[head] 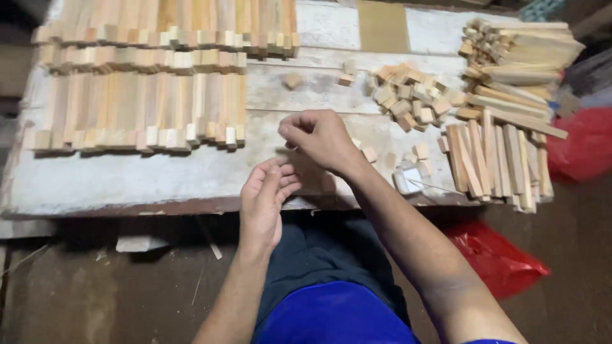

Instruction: Applying glue to wooden slats and attaching small wooden blocks to them to assemble components.

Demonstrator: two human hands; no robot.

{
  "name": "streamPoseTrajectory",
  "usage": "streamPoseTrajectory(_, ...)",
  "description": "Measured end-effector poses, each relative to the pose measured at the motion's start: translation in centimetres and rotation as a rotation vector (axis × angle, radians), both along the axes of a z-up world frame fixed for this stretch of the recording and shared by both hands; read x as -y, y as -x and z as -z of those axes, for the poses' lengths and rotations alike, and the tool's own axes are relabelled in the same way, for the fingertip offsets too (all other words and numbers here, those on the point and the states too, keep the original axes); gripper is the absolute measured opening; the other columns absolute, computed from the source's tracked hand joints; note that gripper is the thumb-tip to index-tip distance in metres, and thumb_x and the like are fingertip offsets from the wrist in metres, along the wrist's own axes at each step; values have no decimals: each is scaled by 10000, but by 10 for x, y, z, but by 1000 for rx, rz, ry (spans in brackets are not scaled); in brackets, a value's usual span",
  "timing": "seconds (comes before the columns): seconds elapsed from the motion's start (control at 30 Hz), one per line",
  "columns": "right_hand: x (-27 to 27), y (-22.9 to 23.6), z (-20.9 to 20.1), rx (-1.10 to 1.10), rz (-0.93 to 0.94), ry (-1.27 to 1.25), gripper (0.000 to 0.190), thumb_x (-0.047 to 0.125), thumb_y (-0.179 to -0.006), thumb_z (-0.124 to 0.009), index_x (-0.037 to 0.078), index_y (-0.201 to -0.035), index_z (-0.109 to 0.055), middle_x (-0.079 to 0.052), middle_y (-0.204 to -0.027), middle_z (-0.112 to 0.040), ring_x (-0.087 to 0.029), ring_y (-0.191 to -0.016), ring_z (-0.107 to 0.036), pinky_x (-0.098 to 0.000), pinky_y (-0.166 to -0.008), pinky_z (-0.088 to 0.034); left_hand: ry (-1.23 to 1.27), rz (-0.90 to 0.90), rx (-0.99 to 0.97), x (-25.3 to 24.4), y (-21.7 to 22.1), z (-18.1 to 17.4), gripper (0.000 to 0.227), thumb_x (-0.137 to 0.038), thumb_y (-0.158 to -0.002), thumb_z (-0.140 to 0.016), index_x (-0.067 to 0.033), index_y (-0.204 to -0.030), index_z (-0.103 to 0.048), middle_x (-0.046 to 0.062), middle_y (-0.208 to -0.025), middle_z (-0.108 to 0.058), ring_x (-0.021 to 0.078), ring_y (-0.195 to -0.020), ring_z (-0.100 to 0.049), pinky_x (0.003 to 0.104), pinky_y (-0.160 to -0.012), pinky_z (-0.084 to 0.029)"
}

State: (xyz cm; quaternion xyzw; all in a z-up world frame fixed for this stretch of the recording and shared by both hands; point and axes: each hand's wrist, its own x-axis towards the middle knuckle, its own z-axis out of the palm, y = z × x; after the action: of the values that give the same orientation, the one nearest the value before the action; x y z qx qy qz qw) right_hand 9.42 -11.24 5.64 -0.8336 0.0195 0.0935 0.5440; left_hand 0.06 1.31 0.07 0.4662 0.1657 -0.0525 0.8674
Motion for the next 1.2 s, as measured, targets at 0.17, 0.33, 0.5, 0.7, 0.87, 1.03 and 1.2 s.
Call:
streamPoseTrajectory(0.17,90,67,-41,99,125,97,194,211,-850,-733,137,-1012,-813,-63,-733,-781,-148,-721,-738,-312,-707,-595,-16,166,73,59,-3,-30,305,-164,-1036,-522,24,-1266,-594,162,-1028,-703,210,-913,-735,342,-843,-642)
streamPoseTrajectory(0.33,187,104,-47,166,356,217,146,193,-877,-764,192,-1008,-827,-63,-795,-789,-167,-807,-755,-335,-735,-593,-29,274,119,118,0,-42,296,-145,-1037,-521,42,-1254,-596,194,-1030,-723,231,-914,-754,337,-829,-653)
streamPoseTrajectory(0.5,297,107,6,118,636,510,105,287,-864,-766,278,-955,-818,10,-759,-744,-203,-796,-736,-356,-728,-582,-72,340,111,152,3,-51,291,-127,-1029,-535,40,-1255,-613,182,-1013,-733,215,-898,-760,318,-808,-663)
streamPoseTrajectory(0.7,355,87,62,147,757,627,295,363,-799,-829,201,-1043,-802,-63,-886,-758,-246,-851,-749,-403,-757,-589,-117,358,82,168,3,-50,303,-128,-1020,-547,45,-1260,-614,183,-1004,-739,218,-885,-762,319,-797,-668)
streamPoseTrajectory(0.87,349,82,59,153,642,816,299,343,-839,-792,95,-1005,-806,-182,-867,-737,-432,-876,-723,-541,-792,-562,-127,361,82,169,0,-49,306,-133,-1021,-542,41,-1263,-612,176,-1003,-735,215,-894,-761,319,-802,-668)
streamPoseTrajectory(1.03,348,87,22,310,591,859,184,304,-861,-789,149,-955,-819,-178,-805,-699,-437,-835,-702,-523,-731,-565,-123,342,69,164,-1,-50,313,-143,-1020,-542,31,-1270,-615,171,-1001,-734,205,-893,-753,310,-800,-662)
streamPoseTrajectory(1.2,301,108,-47,325,589,462,151,292,-876,-821,223,-1010,-811,-14,-745,-680,-137,-748,-660,-313,-713,-540,-186,387,165,173,-3,-56,339,-157,-995,-600,31,-1276,-629,190,-1021,-743,194,-917,-738,298,-830,-651)
